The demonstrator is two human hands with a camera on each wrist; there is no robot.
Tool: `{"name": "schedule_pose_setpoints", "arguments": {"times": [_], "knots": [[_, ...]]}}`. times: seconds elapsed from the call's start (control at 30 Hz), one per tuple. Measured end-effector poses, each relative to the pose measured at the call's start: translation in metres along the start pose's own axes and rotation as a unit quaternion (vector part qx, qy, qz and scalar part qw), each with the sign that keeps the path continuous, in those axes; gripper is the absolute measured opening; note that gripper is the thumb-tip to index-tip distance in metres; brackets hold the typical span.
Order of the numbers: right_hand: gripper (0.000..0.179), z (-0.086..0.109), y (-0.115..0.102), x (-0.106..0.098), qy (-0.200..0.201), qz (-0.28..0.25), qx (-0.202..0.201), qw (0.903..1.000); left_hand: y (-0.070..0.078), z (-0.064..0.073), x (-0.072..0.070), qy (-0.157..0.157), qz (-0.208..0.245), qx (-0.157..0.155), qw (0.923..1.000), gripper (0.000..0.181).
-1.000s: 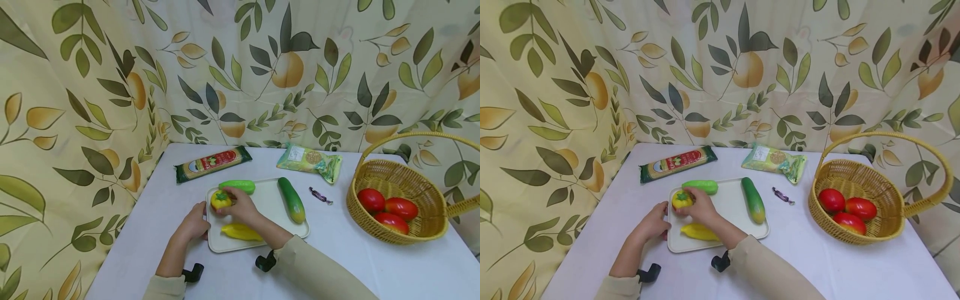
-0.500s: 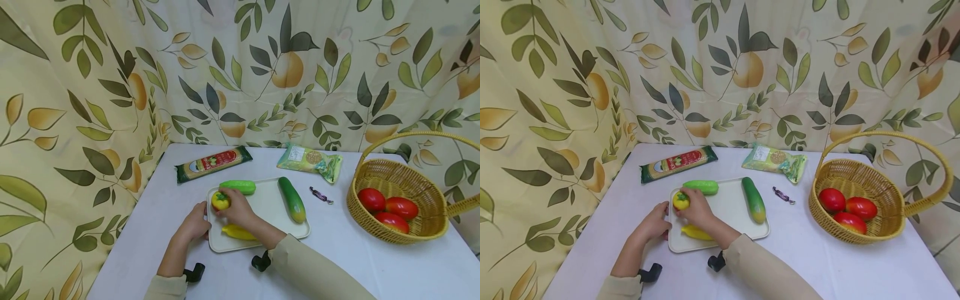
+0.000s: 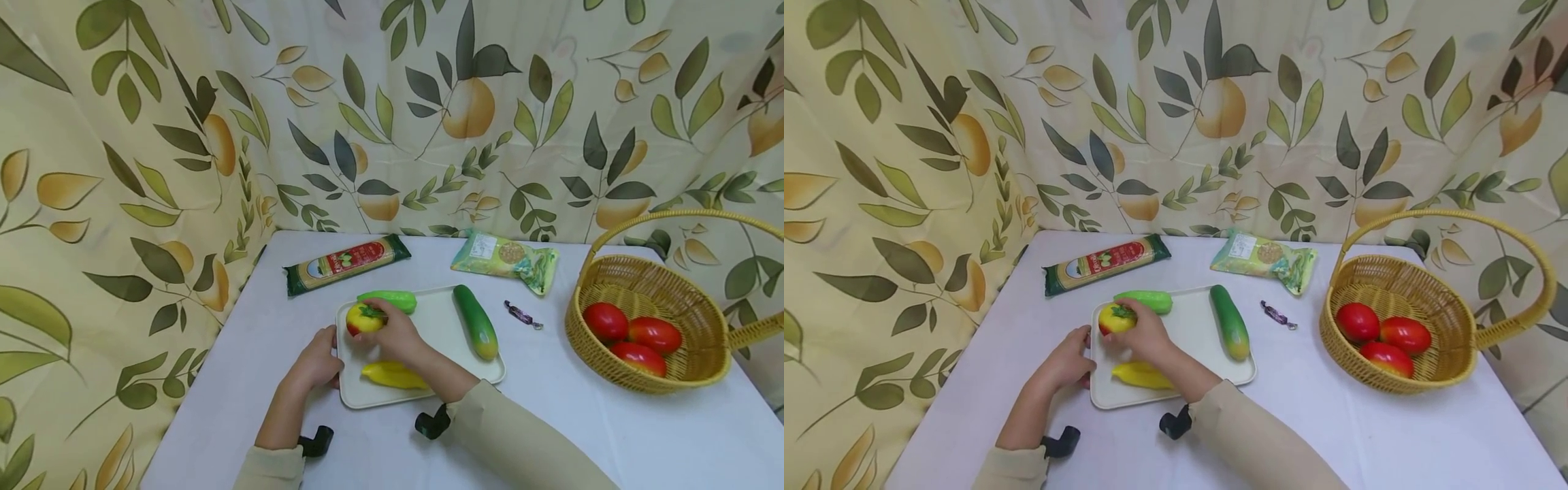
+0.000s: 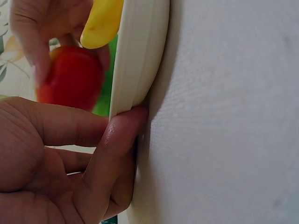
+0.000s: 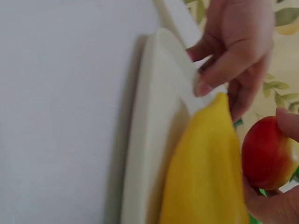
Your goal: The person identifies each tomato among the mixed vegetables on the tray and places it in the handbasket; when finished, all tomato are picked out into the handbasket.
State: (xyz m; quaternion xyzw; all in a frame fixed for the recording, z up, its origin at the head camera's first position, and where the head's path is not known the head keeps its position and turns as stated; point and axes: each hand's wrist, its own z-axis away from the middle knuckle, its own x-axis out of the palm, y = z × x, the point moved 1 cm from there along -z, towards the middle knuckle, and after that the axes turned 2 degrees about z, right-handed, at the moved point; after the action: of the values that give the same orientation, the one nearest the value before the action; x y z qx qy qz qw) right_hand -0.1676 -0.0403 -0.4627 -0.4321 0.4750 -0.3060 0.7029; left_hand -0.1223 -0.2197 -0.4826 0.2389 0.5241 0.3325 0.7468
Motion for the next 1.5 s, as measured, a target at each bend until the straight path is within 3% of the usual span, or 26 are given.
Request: {"name": "schedule_pose_setpoints", "arguments": {"times": [0.2,0.4,0.93,1.5], "knots": [[0.069,0.001,-0.003,-0.016,0.013,-0.063,0.037,0.9973,0.001,-0.002,0.0,0.005,0.005,0.005,1.0,0.068],[0.071,0.004,-0.005,-0.029,0.003,-0.116,0.037,0.9926,0.0,-0.003,0.001,0.01,0.005,0.013,0.9999,0.067],[0.07,0.01,-0.017,-0.054,-0.023,-0.186,0.041,0.9814,0.002,0.0,0.0,0.008,0.009,0.016,0.9998,0.07],[0.069,0.015,-0.028,-0.08,-0.037,-0.262,0.032,0.9638,-0.001,0.001,0.001,0.008,0.018,0.019,0.9996,0.059]]}}
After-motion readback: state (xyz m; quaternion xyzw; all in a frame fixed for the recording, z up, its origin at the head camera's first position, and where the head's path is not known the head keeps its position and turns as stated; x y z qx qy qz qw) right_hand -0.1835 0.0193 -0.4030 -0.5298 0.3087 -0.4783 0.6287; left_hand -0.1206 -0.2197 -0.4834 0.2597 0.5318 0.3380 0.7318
